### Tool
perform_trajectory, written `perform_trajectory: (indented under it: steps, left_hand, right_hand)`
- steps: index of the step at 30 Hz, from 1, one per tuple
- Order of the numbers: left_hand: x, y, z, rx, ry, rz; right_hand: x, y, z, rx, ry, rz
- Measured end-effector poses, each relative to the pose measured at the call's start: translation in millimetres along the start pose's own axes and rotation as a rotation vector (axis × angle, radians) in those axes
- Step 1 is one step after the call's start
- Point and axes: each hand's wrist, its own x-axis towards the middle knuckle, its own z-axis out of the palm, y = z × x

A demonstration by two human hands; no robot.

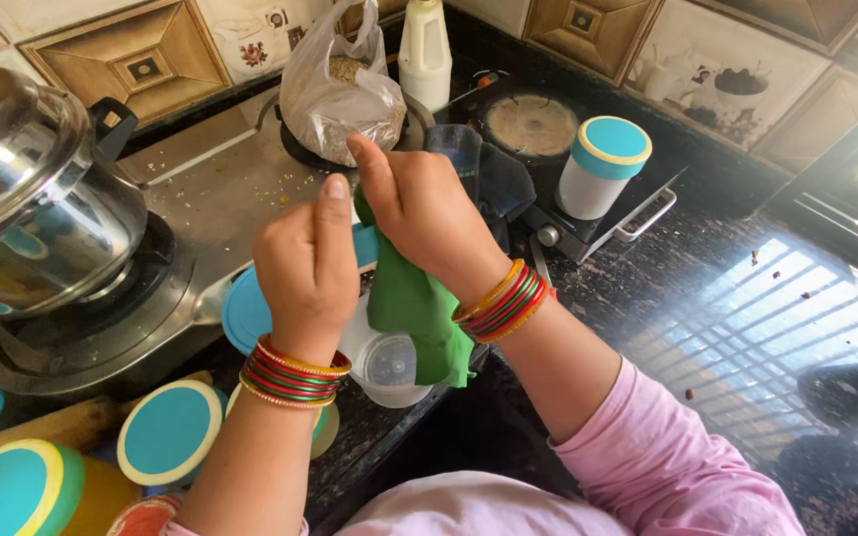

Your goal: The person removes plastic storage jars from a kitchen shelf and places them on the counter, then wipes the containers and their lids with a green cloth, and scrapes at a lid with a small orange tool.

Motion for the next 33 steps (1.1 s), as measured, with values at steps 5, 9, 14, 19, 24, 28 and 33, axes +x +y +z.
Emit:
perform_trajectory:
  steps: [5, 9, 14, 19, 24, 28, 33]
  left_hand:
    - [-6, 19, -14, -0.264, -0.003, 0.027]
    - [-11, 16, -20, -0.394, -0.027, 0.026]
    - [-21, 0, -7, -0.530, 0.116, 0.062]
    - [-28, -13, -6, -0.969, 0.140, -0.183]
    - [-30, -14, -6, -1.099, 0.140, -0.196]
    - [-27, -17, 1, -1.556, 0.169, -0.246]
    - [-9, -31, 2, -1.403, 0.288, -0.496]
  right_hand:
    - [4, 3, -17, 0.130, -0.118, 0.044]
    - [7, 13, -21, 0.413, -0.165, 0.138]
    - [8, 17, -26, 0.762, -0.117, 0.451]
    - [3, 20, -22, 1.055, 0.018, 0.663]
    - [0, 39, -13, 1.518, -0.246, 0.524]
    - [-6, 46, 4, 1.364, 0.064, 0.855]
    - [-18, 43, 10, 1.438, 0.128, 1.018]
